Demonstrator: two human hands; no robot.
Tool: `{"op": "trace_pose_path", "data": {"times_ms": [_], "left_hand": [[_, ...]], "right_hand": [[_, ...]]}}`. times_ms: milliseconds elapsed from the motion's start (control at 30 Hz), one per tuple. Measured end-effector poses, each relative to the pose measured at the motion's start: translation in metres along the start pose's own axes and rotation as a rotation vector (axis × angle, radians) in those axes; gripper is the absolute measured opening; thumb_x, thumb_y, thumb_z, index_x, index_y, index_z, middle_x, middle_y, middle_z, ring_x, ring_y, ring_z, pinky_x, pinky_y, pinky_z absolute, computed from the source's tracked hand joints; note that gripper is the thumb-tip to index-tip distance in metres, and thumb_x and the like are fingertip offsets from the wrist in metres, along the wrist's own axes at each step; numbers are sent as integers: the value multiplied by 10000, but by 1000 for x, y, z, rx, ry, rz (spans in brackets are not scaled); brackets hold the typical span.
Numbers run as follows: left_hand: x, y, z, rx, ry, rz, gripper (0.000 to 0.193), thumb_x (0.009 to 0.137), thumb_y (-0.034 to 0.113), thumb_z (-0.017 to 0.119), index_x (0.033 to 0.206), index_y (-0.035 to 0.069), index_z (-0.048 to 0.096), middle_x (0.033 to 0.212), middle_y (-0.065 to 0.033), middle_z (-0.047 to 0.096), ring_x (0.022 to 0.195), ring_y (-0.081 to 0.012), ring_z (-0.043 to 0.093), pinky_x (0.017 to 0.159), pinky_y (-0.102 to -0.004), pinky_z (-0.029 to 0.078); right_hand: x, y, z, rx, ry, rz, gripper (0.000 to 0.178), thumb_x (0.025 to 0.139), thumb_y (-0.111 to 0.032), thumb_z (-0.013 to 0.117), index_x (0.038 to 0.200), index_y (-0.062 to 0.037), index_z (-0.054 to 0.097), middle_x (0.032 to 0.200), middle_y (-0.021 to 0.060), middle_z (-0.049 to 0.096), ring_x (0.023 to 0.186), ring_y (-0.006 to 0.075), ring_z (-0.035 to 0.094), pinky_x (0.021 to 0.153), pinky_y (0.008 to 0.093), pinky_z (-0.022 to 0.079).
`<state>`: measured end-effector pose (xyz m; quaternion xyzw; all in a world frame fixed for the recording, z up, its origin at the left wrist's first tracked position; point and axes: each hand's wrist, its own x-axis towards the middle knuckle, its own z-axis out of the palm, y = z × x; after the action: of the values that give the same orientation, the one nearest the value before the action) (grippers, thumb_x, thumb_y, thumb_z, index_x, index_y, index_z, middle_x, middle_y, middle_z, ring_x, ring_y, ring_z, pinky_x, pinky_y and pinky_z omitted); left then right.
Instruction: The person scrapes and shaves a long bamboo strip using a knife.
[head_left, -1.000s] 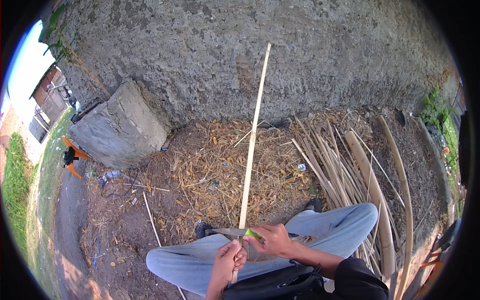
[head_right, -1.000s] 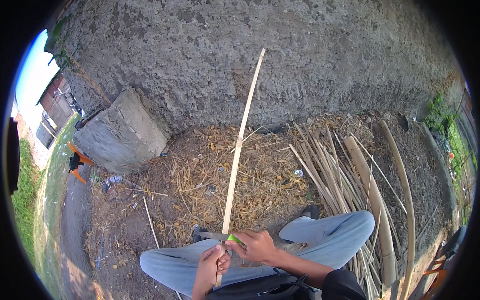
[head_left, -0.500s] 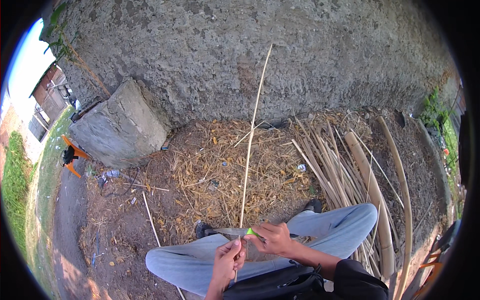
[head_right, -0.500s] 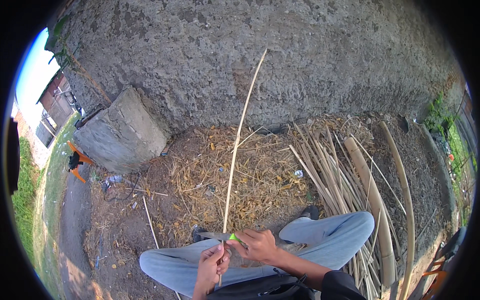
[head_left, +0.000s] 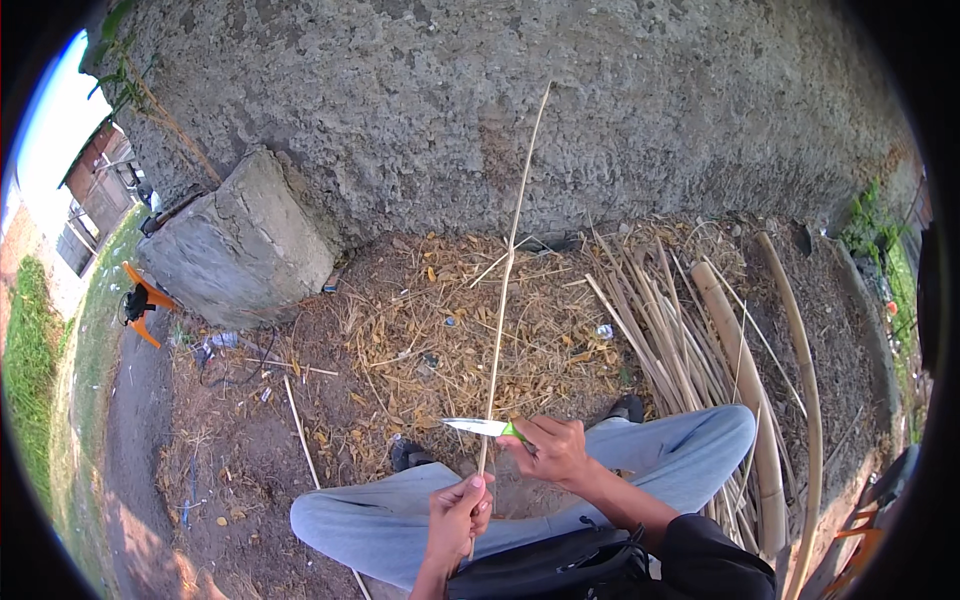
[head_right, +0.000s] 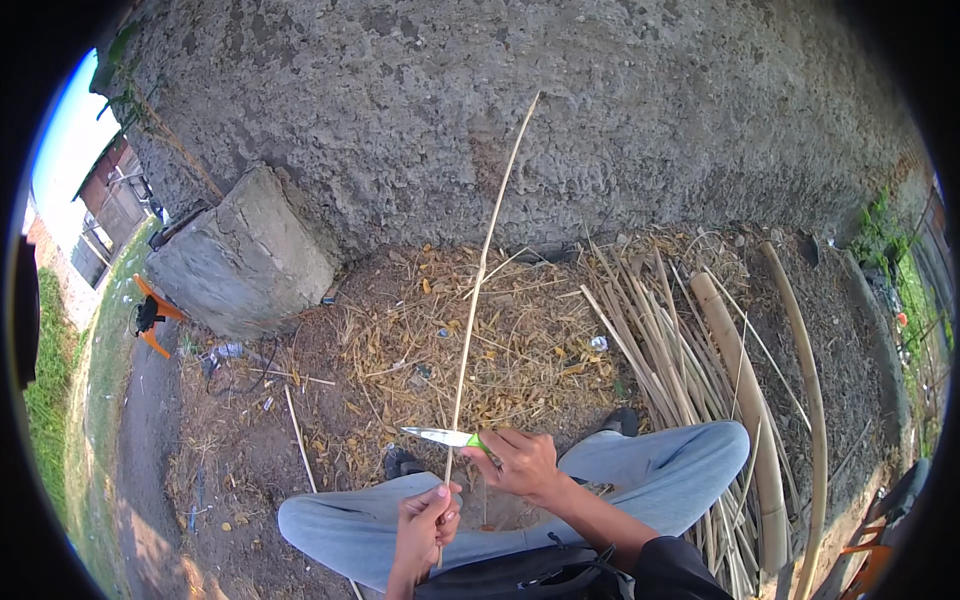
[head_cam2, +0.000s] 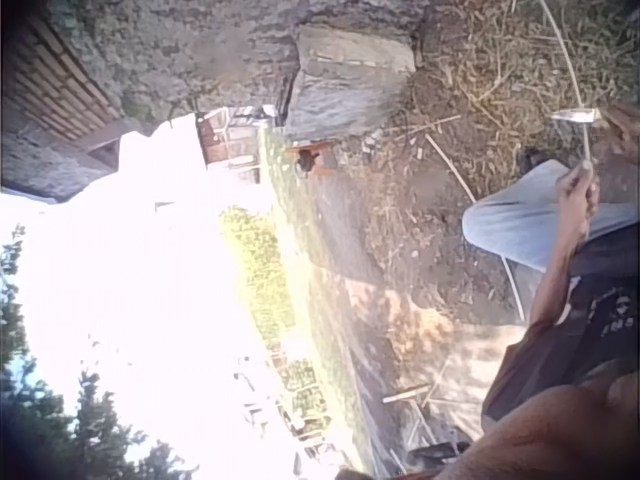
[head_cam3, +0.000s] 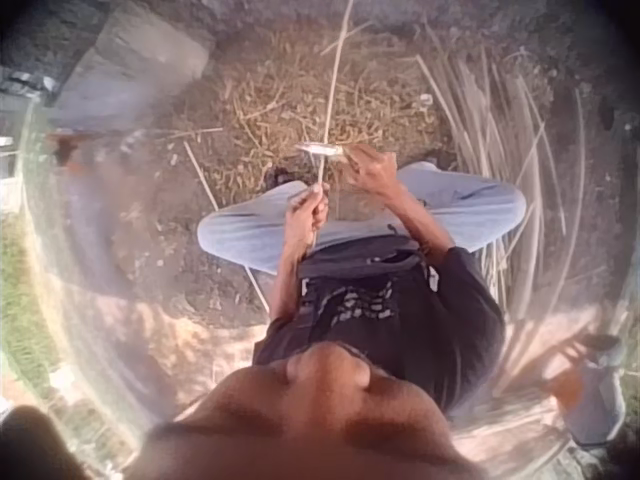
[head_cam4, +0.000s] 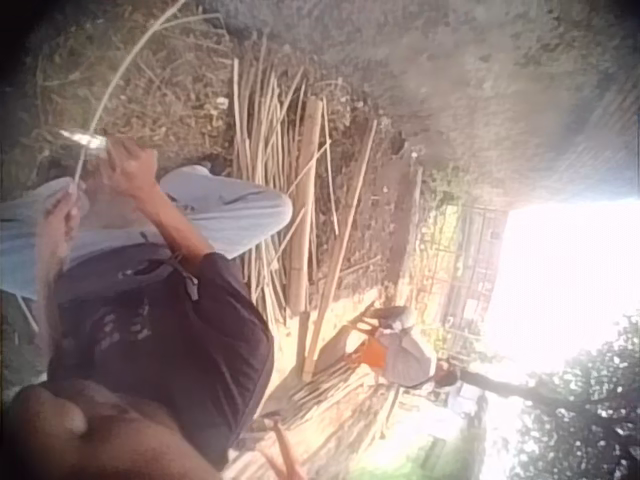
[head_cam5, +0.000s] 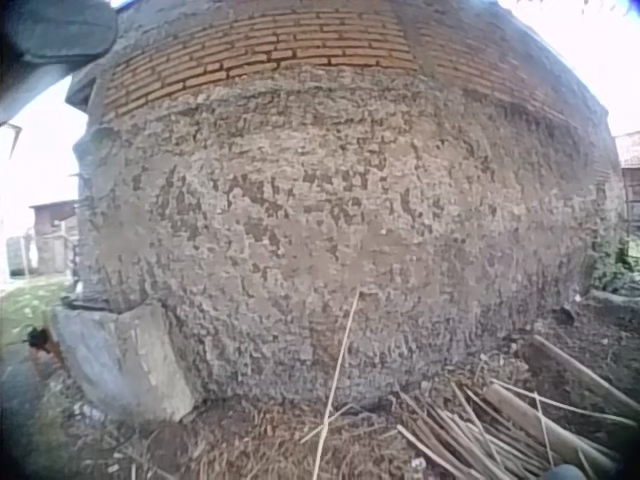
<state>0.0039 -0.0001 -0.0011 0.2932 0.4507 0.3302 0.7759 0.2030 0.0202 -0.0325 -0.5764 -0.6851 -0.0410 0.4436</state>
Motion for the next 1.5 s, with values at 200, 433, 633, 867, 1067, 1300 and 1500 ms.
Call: {"op": "trace_pose_path", "data": {"times_ms": [200,433,633,867,1067,1300,1500], "left_hand": [[2,-5,-4,4,-13,24,266,1015,214,594,1097,-36,631,647,6,469,454,-35,326,392,-222,220],[4,-6,-8,-9,-1,58,257,1016,200,594,1107,-37,637,645,8,472,455,-35,327,386,-224,227],[-5,-15,-7,56,-4,-11,247,1018,185,587,1123,-29,653,659,-7,497,463,-39,346,390,-224,249],[-9,-15,-9,64,26,6,237,1019,167,582,1123,-33,659,663,-9,498,467,-40,353,396,-223,253],[-2,-15,-6,90,34,-23,243,1022,165,578,1148,-30,651,664,-6,495,470,-37,343,404,-224,254],[-4,-8,-4,51,-47,-30,335,1052,223,519,1202,-65,602,663,8,438,473,-39,331,405,-220,244],[-4,-6,-4,-7,-80,-73,350,1070,218,462,1232,-67,586,678,10,409,465,-38,316,400,-210,231]], "right_hand": [[12,11,3,16,35,-58,243,820,-314,787,834,-91,689,619,10,603,453,190,583,375,332,409],[22,16,7,-1,26,-94,233,827,-303,779,857,-87,697,614,21,606,458,195,591,377,334,414],[55,61,3,-14,213,149,243,866,-298,754,804,-66,717,561,44,588,420,203,558,369,334,385],[89,101,4,-74,171,215,262,902,-312,729,817,-65,739,566,64,613,401,214,544,376,353,376],[89,116,7,75,120,375,350,940,-369,676,813,-46,721,543,53,573,418,159,506,412,307,370],[54,66,-12,996,-63,848,373,976,-366,625,894,-12,707,543,39,525,458,98,454,457,239,348],[14,11,-15,191,-78,-16,222,864,-255,753,919,-44,712,634,44,613,469,181,592,427,319,437]]}}
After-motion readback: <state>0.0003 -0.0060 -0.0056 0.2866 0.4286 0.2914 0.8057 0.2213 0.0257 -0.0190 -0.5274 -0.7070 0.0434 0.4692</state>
